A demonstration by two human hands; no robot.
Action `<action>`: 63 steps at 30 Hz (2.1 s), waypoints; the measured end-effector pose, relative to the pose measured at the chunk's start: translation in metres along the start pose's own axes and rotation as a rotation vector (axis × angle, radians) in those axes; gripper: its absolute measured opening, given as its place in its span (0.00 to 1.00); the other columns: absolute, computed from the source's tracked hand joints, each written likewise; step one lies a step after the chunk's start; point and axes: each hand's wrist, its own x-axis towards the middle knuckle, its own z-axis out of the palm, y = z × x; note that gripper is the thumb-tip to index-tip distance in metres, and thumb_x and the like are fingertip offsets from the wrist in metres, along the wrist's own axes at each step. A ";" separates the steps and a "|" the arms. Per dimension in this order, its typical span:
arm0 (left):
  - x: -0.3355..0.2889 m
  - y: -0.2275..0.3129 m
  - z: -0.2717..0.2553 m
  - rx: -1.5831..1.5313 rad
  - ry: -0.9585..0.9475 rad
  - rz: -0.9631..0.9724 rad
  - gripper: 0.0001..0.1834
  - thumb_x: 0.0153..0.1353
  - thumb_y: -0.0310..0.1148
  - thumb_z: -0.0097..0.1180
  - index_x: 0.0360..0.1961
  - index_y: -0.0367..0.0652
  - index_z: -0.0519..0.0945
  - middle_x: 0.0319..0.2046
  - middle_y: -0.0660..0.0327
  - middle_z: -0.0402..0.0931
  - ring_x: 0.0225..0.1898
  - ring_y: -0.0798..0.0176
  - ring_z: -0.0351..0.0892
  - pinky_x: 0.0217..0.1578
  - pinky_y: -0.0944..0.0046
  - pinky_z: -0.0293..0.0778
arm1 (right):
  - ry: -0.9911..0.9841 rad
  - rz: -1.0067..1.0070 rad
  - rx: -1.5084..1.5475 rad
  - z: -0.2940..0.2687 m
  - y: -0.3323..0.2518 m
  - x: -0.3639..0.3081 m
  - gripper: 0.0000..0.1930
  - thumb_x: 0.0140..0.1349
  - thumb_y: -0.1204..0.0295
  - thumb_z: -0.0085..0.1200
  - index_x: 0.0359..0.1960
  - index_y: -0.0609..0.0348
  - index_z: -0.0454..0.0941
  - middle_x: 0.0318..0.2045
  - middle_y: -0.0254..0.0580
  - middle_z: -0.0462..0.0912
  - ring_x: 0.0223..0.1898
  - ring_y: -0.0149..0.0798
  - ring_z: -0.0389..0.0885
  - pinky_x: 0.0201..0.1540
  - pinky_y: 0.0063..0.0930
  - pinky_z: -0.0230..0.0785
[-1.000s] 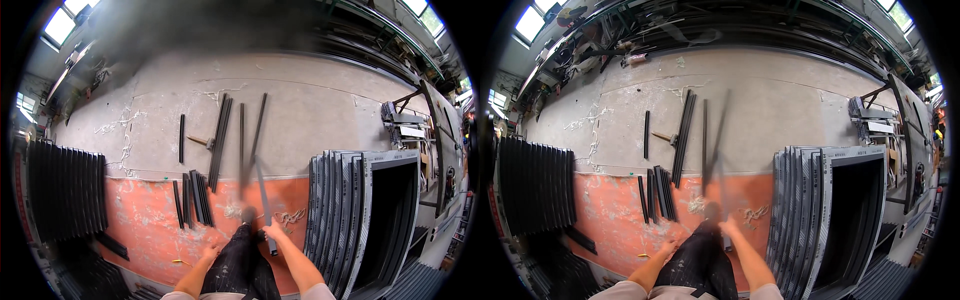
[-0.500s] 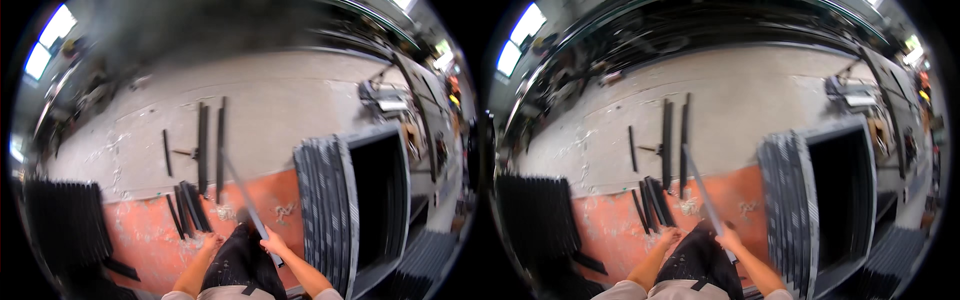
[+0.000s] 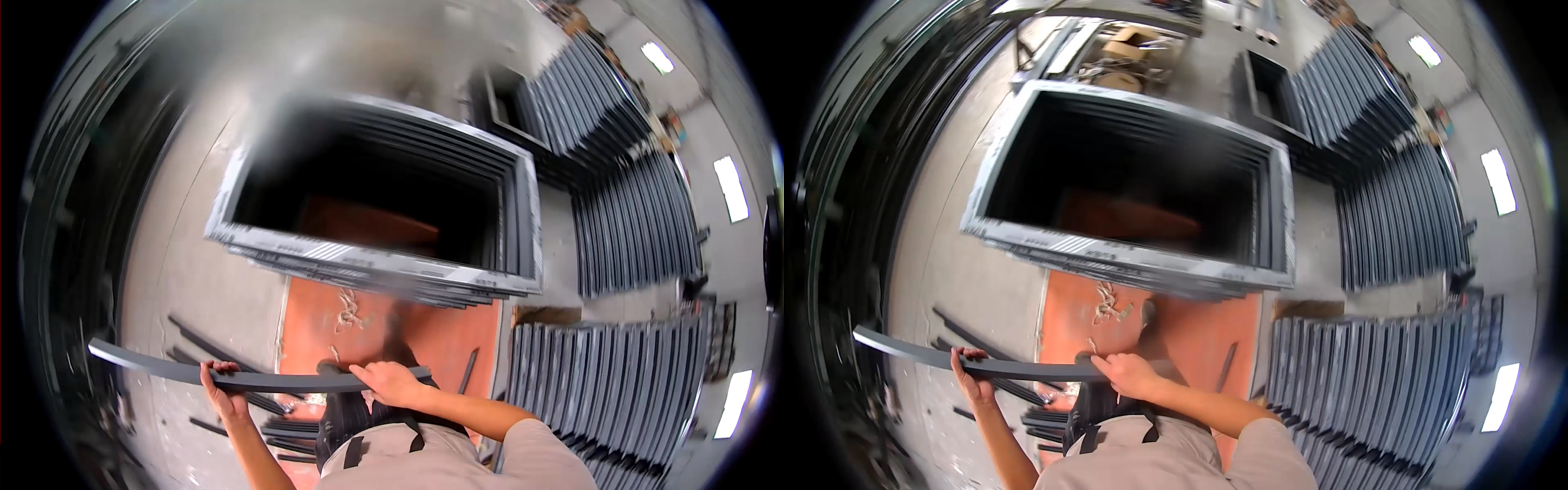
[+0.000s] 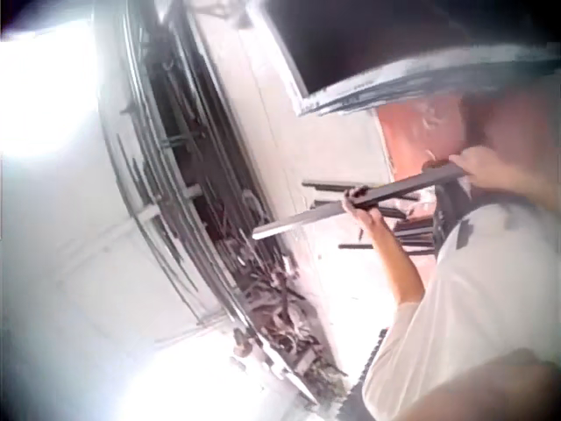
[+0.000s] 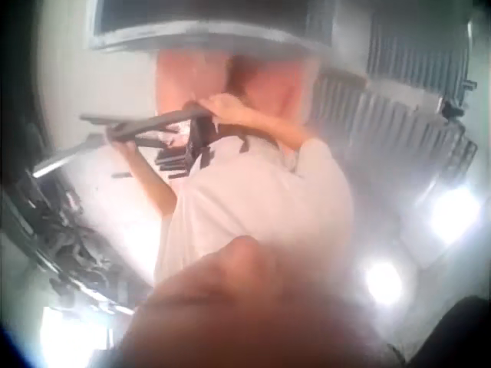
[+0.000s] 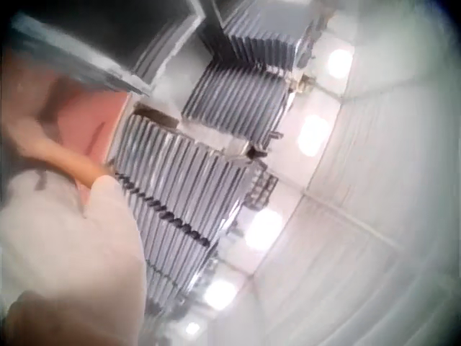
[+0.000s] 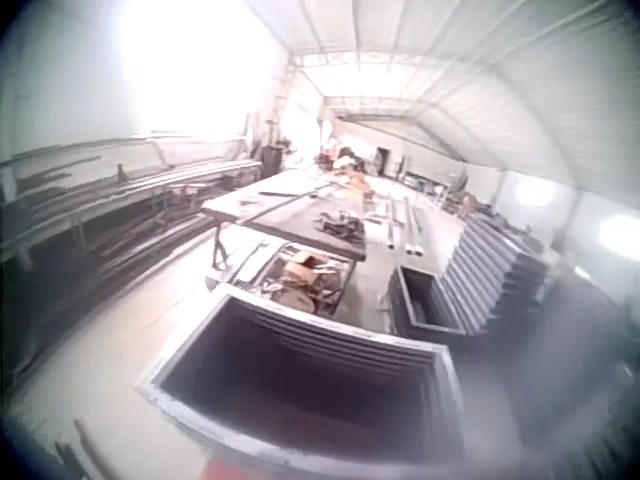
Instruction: The person fits metal strips into window frames by hand, stacks the window frames, and retrieves more metal pieces from the floor.
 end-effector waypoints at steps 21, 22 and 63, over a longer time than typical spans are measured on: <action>0.021 -0.280 0.266 1.643 0.003 0.805 0.39 0.62 0.54 0.61 0.65 0.39 0.64 0.61 0.52 0.67 0.62 0.50 0.67 0.62 0.47 0.64 | 0.576 0.101 -0.192 -0.214 0.230 -0.050 0.10 0.53 0.70 0.55 0.37 0.57 0.77 0.24 0.41 0.81 0.28 0.41 0.84 0.29 0.32 0.77; 0.015 -0.292 0.278 1.917 -0.011 1.022 0.41 0.60 0.51 0.64 0.66 0.39 0.63 0.63 0.50 0.65 0.64 0.47 0.65 0.63 0.46 0.61 | 0.568 0.113 -0.169 -0.218 0.243 -0.054 0.09 0.53 0.70 0.55 0.36 0.56 0.77 0.24 0.42 0.82 0.28 0.42 0.84 0.29 0.32 0.77; 0.107 -0.358 0.292 2.409 -1.324 -0.043 0.32 0.54 0.62 0.60 0.44 0.43 0.83 0.44 0.56 0.79 0.52 0.50 0.75 0.57 0.52 0.66 | 0.151 0.510 -0.062 -0.176 0.325 -0.043 0.24 0.51 0.46 0.61 0.38 0.53 0.77 0.31 0.42 0.80 0.38 0.45 0.80 0.43 0.41 0.69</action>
